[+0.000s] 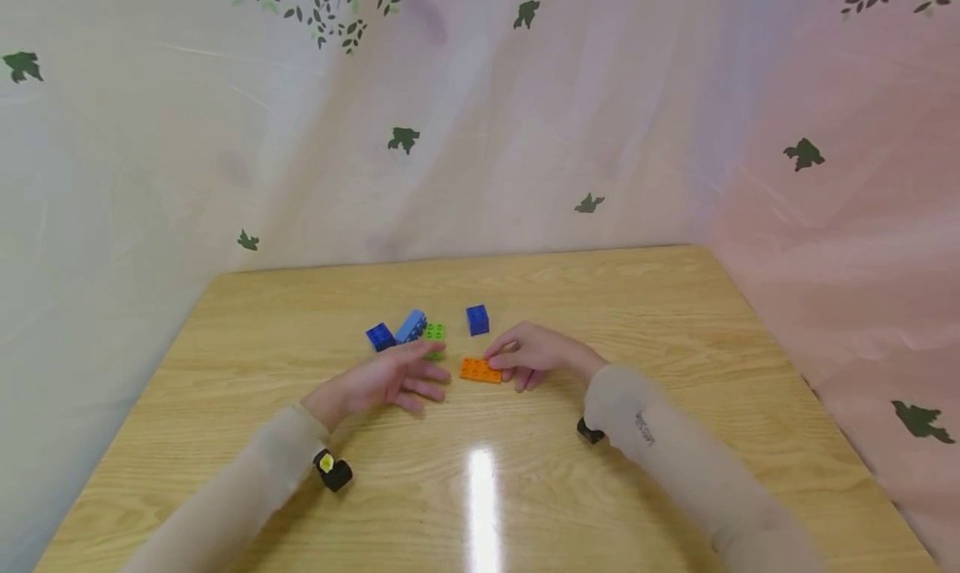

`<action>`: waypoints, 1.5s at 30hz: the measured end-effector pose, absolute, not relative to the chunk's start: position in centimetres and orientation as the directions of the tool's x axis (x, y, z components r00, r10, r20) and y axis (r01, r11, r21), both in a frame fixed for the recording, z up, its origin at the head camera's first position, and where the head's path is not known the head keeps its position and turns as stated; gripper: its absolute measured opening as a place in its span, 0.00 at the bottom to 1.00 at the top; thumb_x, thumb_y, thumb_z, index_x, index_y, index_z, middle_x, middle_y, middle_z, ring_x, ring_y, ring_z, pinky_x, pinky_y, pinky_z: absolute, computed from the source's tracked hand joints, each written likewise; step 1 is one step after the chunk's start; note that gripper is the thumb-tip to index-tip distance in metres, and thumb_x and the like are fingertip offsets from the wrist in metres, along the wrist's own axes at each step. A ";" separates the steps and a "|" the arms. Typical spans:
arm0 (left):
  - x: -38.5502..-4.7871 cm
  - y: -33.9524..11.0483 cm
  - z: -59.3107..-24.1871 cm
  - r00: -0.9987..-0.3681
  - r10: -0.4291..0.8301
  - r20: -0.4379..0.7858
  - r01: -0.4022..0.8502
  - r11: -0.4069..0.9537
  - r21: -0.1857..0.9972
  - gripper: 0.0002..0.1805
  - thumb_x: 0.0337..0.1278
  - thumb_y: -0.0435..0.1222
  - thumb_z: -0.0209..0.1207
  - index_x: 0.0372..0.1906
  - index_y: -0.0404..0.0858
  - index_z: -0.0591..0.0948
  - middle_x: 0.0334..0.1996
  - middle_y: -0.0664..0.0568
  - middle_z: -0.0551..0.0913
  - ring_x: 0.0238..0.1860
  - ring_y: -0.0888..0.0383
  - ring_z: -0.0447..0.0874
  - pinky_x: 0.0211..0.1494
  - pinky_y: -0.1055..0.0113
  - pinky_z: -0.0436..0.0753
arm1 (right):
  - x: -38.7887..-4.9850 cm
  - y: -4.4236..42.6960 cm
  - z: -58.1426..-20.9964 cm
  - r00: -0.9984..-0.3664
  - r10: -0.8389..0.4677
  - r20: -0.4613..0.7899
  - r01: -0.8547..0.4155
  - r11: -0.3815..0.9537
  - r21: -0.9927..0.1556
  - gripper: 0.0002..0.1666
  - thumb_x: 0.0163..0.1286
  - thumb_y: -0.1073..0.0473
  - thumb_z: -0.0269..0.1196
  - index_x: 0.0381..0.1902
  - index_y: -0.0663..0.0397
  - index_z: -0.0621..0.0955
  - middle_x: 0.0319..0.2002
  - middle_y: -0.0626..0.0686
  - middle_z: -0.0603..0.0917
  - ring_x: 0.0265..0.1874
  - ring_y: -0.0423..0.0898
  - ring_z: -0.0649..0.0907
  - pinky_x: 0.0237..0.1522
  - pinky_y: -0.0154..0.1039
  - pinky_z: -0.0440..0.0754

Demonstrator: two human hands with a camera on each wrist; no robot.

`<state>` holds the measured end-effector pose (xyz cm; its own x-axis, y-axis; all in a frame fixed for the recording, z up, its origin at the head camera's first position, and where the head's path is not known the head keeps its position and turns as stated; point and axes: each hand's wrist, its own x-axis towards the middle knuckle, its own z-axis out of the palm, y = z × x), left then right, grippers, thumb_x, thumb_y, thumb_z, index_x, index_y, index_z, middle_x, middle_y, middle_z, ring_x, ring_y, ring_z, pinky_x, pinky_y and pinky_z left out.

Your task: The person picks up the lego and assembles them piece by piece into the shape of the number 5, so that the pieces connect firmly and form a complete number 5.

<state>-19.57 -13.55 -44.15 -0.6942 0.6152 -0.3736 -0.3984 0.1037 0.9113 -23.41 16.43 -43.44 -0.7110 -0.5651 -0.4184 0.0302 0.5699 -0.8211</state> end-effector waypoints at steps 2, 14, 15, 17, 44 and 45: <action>-19.5 -13.5 -44.3 -0.689 0.605 -0.399 -0.406 0.134 0.904 0.34 0.80 0.52 0.45 0.79 0.39 0.55 0.61 0.37 0.80 0.51 0.46 0.87 0.43 0.58 0.88 | -23.3 15.9 -43.6 -0.702 -0.568 -0.430 0.049 0.563 -0.825 0.16 0.75 0.52 0.64 0.57 0.48 0.85 0.31 0.55 0.86 0.20 0.46 0.85 0.24 0.42 0.86; -19.6 -13.2 -44.9 -0.704 0.560 -0.438 -0.381 0.222 0.897 0.30 0.77 0.48 0.53 0.74 0.37 0.66 0.49 0.40 0.87 0.41 0.46 0.90 0.36 0.58 0.89 | -23.4 14.3 -44.0 -0.665 -0.620 -0.417 0.050 0.519 -0.853 0.17 0.78 0.54 0.61 0.59 0.50 0.84 0.32 0.54 0.83 0.20 0.46 0.85 0.22 0.38 0.85; -19.6 -13.1 -44.9 -0.712 0.548 -0.439 -0.377 0.229 0.897 0.30 0.76 0.49 0.54 0.73 0.38 0.67 0.48 0.41 0.87 0.40 0.46 0.90 0.36 0.57 0.89 | -23.4 14.3 -44.0 -0.663 -0.622 -0.416 0.052 0.517 -0.855 0.17 0.78 0.54 0.61 0.59 0.51 0.84 0.32 0.54 0.83 0.20 0.46 0.85 0.22 0.38 0.85; -19.6 -12.7 -44.8 -0.730 0.524 -0.438 -0.363 0.246 0.899 0.29 0.75 0.49 0.56 0.72 0.39 0.69 0.47 0.41 0.87 0.39 0.45 0.90 0.35 0.56 0.89 | -23.5 14.3 -43.8 -0.661 -0.624 -0.417 0.054 0.514 -0.856 0.17 0.78 0.54 0.61 0.59 0.51 0.84 0.32 0.54 0.83 0.20 0.46 0.85 0.23 0.38 0.85; -19.6 -11.3 -45.3 -0.779 0.429 -0.457 -0.349 0.309 0.885 0.20 0.74 0.42 0.59 0.60 0.36 0.73 0.37 0.41 0.88 0.33 0.47 0.91 0.33 0.55 0.89 | -23.6 14.3 -43.9 -0.679 -0.582 -0.447 0.091 0.538 -0.838 0.13 0.76 0.53 0.62 0.52 0.52 0.84 0.34 0.55 0.83 0.22 0.48 0.86 0.25 0.41 0.86; -19.6 -11.3 -45.3 -0.779 0.428 -0.458 -0.347 0.313 0.884 0.20 0.74 0.43 0.59 0.60 0.36 0.73 0.37 0.41 0.88 0.32 0.47 0.91 0.33 0.55 0.89 | -23.6 14.2 -43.9 -0.679 -0.582 -0.447 0.090 0.539 -0.838 0.13 0.76 0.53 0.62 0.52 0.52 0.84 0.34 0.55 0.83 0.22 0.48 0.86 0.25 0.41 0.86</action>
